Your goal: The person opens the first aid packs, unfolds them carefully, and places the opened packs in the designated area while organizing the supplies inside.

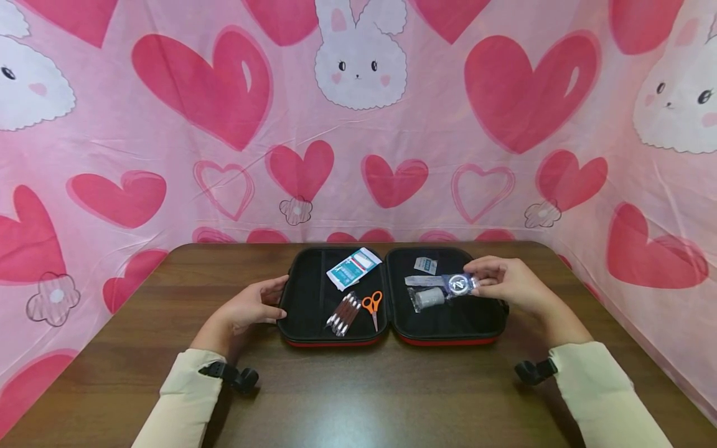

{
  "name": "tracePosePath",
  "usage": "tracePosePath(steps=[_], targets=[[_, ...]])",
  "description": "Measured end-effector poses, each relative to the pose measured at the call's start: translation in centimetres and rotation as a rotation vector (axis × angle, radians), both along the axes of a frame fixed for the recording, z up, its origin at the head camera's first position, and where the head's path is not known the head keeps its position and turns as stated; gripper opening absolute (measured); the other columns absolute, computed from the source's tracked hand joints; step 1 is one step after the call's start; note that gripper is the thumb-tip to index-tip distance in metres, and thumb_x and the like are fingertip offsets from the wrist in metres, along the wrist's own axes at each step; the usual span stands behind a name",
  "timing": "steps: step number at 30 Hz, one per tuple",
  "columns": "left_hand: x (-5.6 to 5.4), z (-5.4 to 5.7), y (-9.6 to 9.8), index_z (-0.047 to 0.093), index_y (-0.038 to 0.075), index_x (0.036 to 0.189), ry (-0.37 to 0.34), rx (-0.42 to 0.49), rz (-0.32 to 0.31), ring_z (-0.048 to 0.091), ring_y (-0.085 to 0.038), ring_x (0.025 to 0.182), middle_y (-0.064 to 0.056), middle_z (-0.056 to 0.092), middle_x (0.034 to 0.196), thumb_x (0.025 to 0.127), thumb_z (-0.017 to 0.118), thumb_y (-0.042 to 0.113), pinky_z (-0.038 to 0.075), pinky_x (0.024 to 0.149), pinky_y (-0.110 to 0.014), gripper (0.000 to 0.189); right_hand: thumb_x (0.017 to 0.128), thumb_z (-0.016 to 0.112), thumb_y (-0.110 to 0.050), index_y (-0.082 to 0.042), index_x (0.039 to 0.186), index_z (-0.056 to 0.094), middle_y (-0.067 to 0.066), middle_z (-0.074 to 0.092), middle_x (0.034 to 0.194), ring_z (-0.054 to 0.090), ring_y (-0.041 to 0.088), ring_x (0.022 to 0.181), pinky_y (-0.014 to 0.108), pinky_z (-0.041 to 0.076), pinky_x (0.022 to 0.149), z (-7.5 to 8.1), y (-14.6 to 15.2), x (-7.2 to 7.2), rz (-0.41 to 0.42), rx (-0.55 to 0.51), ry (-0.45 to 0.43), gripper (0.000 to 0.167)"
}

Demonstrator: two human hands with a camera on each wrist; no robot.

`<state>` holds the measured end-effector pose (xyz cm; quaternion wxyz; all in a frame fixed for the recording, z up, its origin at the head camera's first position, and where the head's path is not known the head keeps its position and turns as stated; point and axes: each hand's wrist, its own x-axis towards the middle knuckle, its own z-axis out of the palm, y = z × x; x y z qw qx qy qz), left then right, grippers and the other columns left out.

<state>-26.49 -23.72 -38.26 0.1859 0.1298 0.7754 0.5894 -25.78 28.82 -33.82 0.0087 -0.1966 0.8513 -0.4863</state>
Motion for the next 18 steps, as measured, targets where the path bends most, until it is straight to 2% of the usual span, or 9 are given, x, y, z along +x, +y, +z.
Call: tracePosePath(steps=[4,11,14,18], targets=[[0.0,0.0,0.0,0.021,0.0,0.154,0.0,0.001,-0.001,0.033,-0.048,0.135,-0.031,0.025,0.153,0.083,0.069,-0.007,0.054,0.086,-0.041,0.086,0.08,0.077,-0.001,0.008,0.12,0.062,0.024,0.062,0.114,0.062,0.015,0.088,0.025,0.056,0.074,-0.1,0.6,0.2,0.002,0.009,0.011,0.044],[0.0,0.1,0.0,0.021,-0.001,0.153,0.003,-0.003,-0.003,0.032,-0.048,0.135,-0.031,0.025,0.153,0.083,0.069,-0.007,0.055,0.086,-0.041,0.086,0.081,0.077,-0.002,0.007,0.118,0.064,0.019,0.065,0.106,0.061,0.013,0.084,0.025,0.055,0.069,-0.3,2.1,0.5,-0.004,0.078,-0.018,0.041],[0.0,0.1,0.0,0.02,-0.001,0.153,0.002,-0.002,-0.005,0.032,-0.048,0.136,-0.031,0.024,0.153,0.083,0.069,-0.007,0.055,0.085,-0.04,0.086,0.081,0.076,-0.001,0.008,0.117,0.064,0.017,0.066,0.1,0.061,0.013,0.082,0.025,0.055,0.068,-0.6,2.7,0.4,-0.002,0.102,-0.044,0.039],[0.0,0.1,0.0,0.02,-0.001,0.153,-0.003,-0.003,-0.002,0.032,-0.048,0.136,-0.032,0.024,0.153,0.083,0.069,-0.007,0.055,0.086,-0.04,0.086,0.081,0.075,0.0,0.008,0.117,0.063,0.015,0.067,0.098,0.062,0.015,0.081,0.026,0.056,0.07,-0.8,3.4,0.3,0.012,0.131,-0.091,0.038]])
